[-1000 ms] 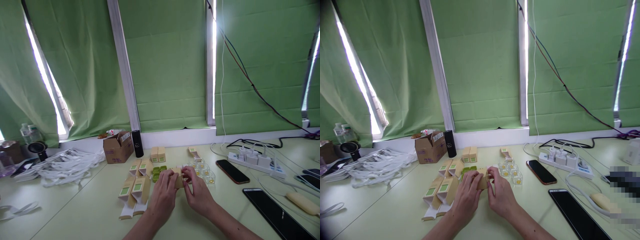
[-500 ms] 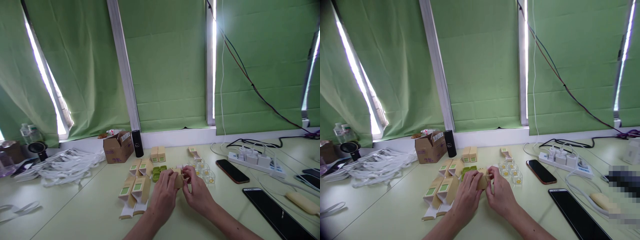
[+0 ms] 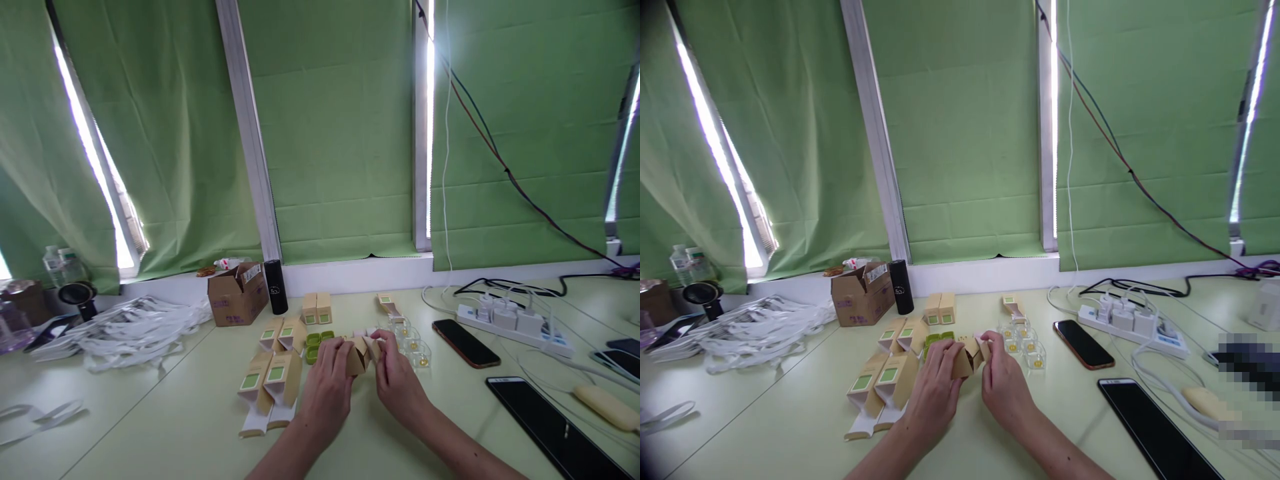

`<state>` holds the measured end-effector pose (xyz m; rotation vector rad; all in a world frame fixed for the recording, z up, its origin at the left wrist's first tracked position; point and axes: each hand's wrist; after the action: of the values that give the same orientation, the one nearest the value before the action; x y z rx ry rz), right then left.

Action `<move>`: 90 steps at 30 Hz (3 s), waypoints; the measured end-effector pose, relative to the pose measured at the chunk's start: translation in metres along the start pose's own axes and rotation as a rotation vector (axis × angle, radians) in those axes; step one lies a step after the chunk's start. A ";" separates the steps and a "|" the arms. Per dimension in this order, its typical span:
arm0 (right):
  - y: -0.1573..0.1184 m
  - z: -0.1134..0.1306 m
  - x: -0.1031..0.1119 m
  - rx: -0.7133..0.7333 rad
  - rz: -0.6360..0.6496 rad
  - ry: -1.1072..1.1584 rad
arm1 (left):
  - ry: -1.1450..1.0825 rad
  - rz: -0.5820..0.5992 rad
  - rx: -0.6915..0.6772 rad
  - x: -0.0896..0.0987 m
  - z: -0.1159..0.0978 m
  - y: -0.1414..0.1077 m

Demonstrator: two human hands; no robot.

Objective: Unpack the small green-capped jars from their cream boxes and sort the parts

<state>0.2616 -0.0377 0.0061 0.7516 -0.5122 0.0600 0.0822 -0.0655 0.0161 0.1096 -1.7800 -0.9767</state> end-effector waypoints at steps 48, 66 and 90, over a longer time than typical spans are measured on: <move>0.008 0.006 0.017 0.391 -0.170 -0.017 | -0.484 -0.042 0.200 -0.003 0.001 0.000; 0.007 0.007 0.000 -0.017 0.004 0.053 | 0.096 -0.017 -0.078 0.000 -0.006 -0.005; 0.015 0.003 0.005 -0.329 -0.175 0.856 | 0.117 -0.134 0.020 -0.004 0.004 -0.001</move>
<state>0.2613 -0.0290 0.0201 0.3861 0.3560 0.1228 0.0799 -0.0619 0.0117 0.2962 -1.6919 -1.0264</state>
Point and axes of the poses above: each hand's wrist, its own y-axis towards the middle knuckle, its own x-axis out of the back of the hand, z = x × y, and after that the axes turned 6 degrees about z, right-handed
